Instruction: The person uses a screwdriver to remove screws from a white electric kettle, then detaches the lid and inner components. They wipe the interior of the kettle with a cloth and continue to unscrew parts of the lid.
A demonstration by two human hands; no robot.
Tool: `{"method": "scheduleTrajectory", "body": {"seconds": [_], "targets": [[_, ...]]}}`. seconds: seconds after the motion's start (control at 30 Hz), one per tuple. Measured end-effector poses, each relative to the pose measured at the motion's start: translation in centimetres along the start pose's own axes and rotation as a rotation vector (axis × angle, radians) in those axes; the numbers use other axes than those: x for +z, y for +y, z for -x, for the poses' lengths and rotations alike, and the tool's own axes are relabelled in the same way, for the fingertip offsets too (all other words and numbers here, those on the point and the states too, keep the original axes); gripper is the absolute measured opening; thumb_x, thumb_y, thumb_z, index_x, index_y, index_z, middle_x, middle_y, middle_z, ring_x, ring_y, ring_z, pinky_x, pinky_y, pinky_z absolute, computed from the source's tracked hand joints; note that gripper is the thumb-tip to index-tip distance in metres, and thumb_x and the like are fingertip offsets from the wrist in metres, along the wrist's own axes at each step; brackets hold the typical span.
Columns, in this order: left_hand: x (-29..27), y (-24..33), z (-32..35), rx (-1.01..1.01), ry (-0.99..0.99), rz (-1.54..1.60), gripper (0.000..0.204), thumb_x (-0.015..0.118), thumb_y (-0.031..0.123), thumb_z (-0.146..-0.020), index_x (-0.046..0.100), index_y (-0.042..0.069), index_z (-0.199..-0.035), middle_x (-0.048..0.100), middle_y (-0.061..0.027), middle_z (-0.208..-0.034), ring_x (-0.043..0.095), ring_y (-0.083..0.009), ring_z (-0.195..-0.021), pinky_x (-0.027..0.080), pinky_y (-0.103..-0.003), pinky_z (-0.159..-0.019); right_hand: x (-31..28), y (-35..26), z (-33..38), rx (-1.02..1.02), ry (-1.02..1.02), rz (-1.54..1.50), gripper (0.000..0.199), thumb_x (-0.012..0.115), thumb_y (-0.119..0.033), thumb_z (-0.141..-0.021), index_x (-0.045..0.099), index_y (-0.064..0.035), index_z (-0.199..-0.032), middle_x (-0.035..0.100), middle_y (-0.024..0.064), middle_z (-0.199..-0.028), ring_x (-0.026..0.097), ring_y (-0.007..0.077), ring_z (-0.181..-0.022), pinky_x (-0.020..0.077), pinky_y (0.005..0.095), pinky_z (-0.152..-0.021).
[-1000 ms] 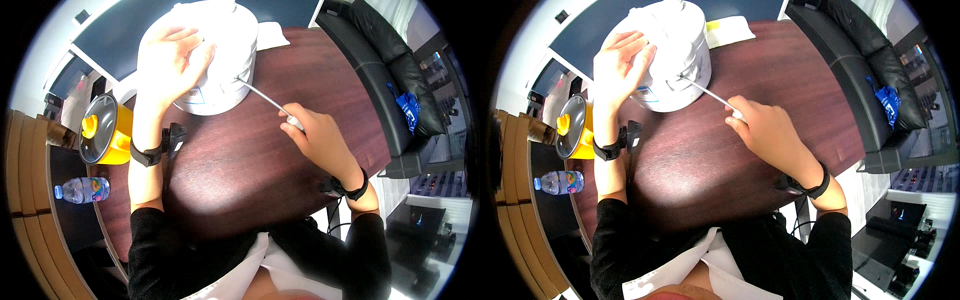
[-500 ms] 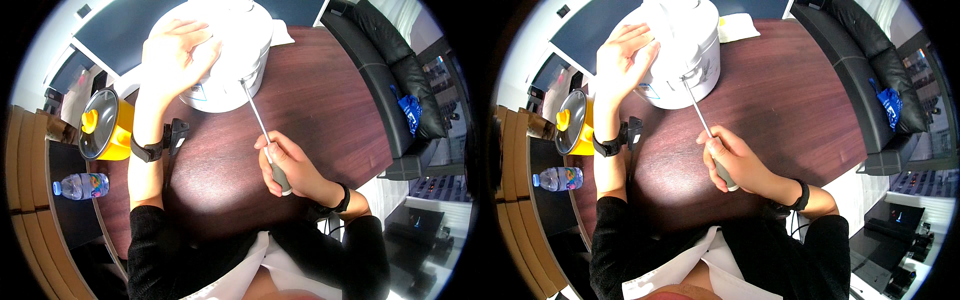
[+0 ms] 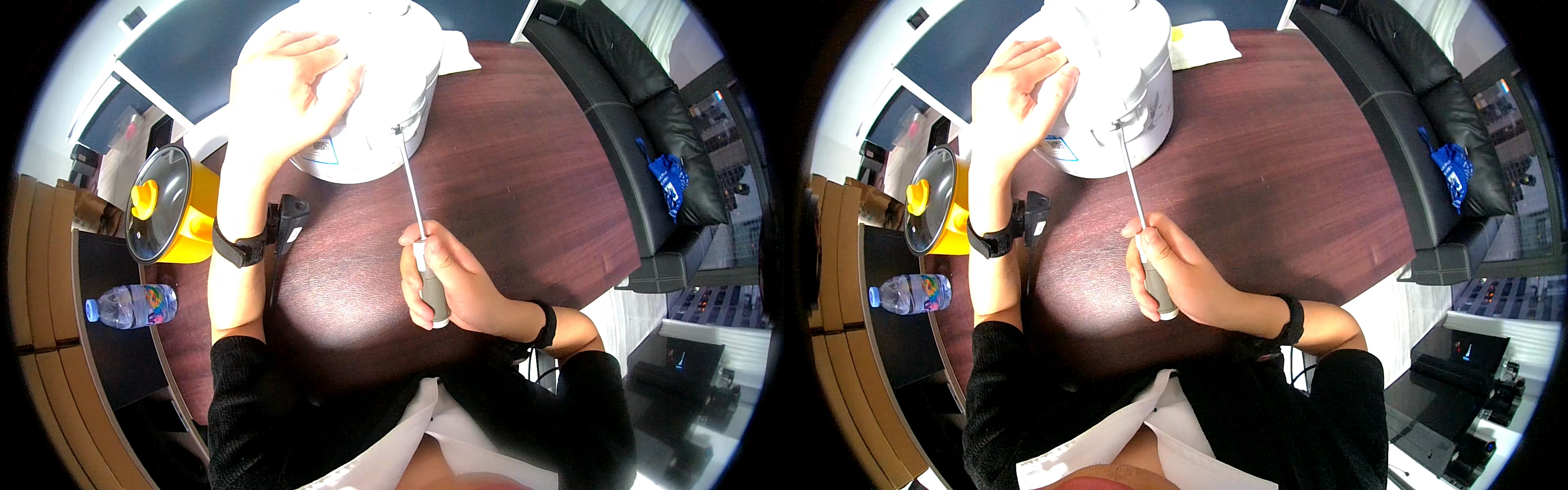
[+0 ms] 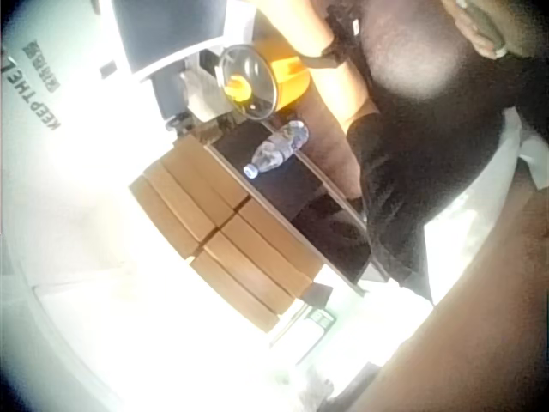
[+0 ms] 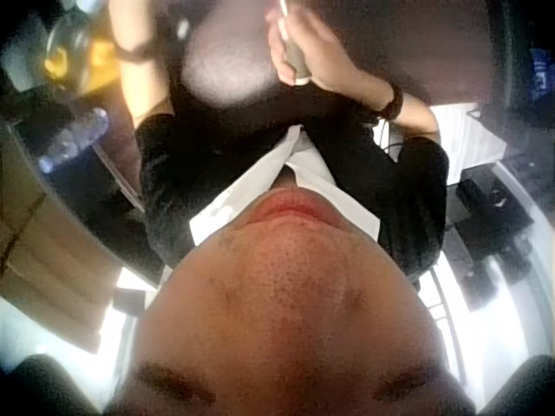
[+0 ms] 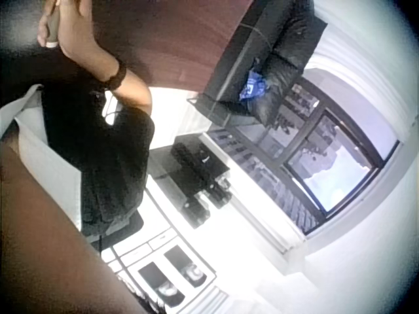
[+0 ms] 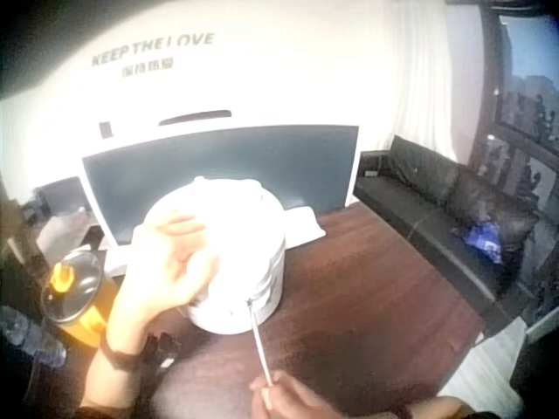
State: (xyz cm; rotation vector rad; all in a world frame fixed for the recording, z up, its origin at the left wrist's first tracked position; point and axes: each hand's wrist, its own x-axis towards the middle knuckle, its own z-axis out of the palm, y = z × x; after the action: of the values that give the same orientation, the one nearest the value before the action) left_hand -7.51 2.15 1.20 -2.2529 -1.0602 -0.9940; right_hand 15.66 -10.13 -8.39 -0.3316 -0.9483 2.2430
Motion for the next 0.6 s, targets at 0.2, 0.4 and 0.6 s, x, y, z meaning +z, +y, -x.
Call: {"method": "scheduleTrajectory", "body": {"seconds": [0.2, 0.4, 0.6], "targets": [[0.1, -0.1, 0.1, 0.013, 0.01, -0.012, 0.027, 0.067, 0.024, -0.082, 0.072, 0.0, -0.094, 0.07, -0.0179, -0.097, 0.066, -0.0315, -0.1, 0.05, -0.037, -0.089, 1.5, 0.2, -0.2, 0.026, 0.022, -0.162, 0.031, 0.027, -0.037, -0.104, 0.038, -0.0125, -0.12, 0.049, 0.0055, -0.082, 0.052, 0.0128, -0.055, 0.0455, 0.0266, -0.048], [0.0, 0.0, 0.0, 0.028, 0.009, -0.031, 0.027, 0.066, 0.022, -0.081, 0.072, 0.0, -0.094, 0.07, -0.0172, -0.096, 0.067, -0.0303, -0.098, 0.05, -0.036, -0.088, 0.3, 0.3, -0.7, -0.036, 0.037, 0.145, 0.026, 0.028, -0.031, -0.105, 0.037, -0.0093, -0.116, 0.049, 0.0053, -0.079, 0.052, 0.0124, -0.055, 0.0453, 0.0267, -0.048], [-0.2, 0.1, -0.1, 0.01, 0.007, -0.003, 0.026, 0.066, 0.022, -0.081, 0.072, -0.001, -0.094, 0.07, -0.0177, -0.096, 0.067, -0.03, -0.096, 0.051, -0.035, -0.086, -0.5, -1.3, -0.6, 0.02, 0.12, 0.416, 0.018, 0.034, -0.023, -0.105, 0.039, -0.0066, -0.112, 0.048, 0.0041, -0.073, 0.051, 0.0107, -0.051, 0.0433, 0.0255, -0.046]]}}
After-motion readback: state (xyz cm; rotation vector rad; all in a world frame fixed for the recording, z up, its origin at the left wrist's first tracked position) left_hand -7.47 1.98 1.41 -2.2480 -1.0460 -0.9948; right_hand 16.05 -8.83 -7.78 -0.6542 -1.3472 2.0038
